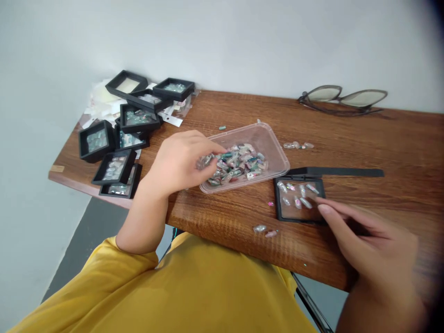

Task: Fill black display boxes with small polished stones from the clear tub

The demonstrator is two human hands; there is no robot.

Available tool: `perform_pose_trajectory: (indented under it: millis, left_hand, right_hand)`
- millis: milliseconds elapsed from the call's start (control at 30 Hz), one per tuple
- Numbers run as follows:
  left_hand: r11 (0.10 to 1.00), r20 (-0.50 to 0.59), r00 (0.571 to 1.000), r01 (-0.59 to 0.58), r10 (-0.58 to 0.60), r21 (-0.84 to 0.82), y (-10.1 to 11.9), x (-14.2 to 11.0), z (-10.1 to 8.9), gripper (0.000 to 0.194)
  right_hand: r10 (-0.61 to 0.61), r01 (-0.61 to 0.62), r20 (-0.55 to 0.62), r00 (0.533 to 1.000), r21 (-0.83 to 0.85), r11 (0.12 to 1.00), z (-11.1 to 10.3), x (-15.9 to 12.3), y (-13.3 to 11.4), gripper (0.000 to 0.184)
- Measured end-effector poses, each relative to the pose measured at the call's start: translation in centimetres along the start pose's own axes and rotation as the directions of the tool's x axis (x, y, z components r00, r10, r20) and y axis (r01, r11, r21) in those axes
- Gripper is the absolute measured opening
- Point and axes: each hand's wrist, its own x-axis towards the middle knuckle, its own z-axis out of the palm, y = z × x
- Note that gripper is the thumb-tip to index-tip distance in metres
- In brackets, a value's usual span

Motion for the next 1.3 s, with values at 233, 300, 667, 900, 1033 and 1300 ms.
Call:
perform_pose_trajectory:
  millis: [233, 300, 667, 900, 1033, 1300]
  left_hand:
    - [0.997, 0.246, 0.966, 0.077, -0.082, 0.030, 0.2, 0.1, 0.6, 0.043]
    - [0.994, 0.278, 0.954, 0.095, -0.109, 0.063, 0.4, 0.2, 0.6, 0.046]
    - [0.941, 0.366, 0.888, 0.175, -0.277, 0.289, 2.4, 1.1, 0.9, 0.052]
    - [0.955, 0.303, 0.906, 0.277, -0.297, 0.109, 1.8, 0.9, 1.1, 0.047]
    - [0.974, 0.238, 0.945, 0.216, -0.225, 0.061, 1.3, 0.4, 0.9, 0.044]
    - [0.985, -0.131, 0.981, -0.155, 0.145, -0.075, 0.4, -0.5, 1.1, 0.025]
  right_hand:
    - [0.039, -0.037, -0.039, 0.998, 0.035, 0.999, 0.8, -0.4, 1.2, 0.032]
    - [0.038, -0.036, -0.040, 0.998, 0.044, 0.998, 0.8, -0.3, 1.1, 0.032]
    - [0.071, -0.069, -0.029, 0.997, 0.042, 0.997, 0.6, -0.3, 1.4, 0.033]
    - [0.089, -0.089, -0.025, 0.996, 0.014, 0.996, 0.6, -0.4, 1.7, 0.036]
    - [0.099, -0.099, -0.022, 0.995, 0.013, 0.995, 0.7, -0.4, 2.0, 0.036]
    - [0.130, -0.130, -0.025, 0.991, 0.027, 0.991, 0.9, -0.6, 2.8, 0.036]
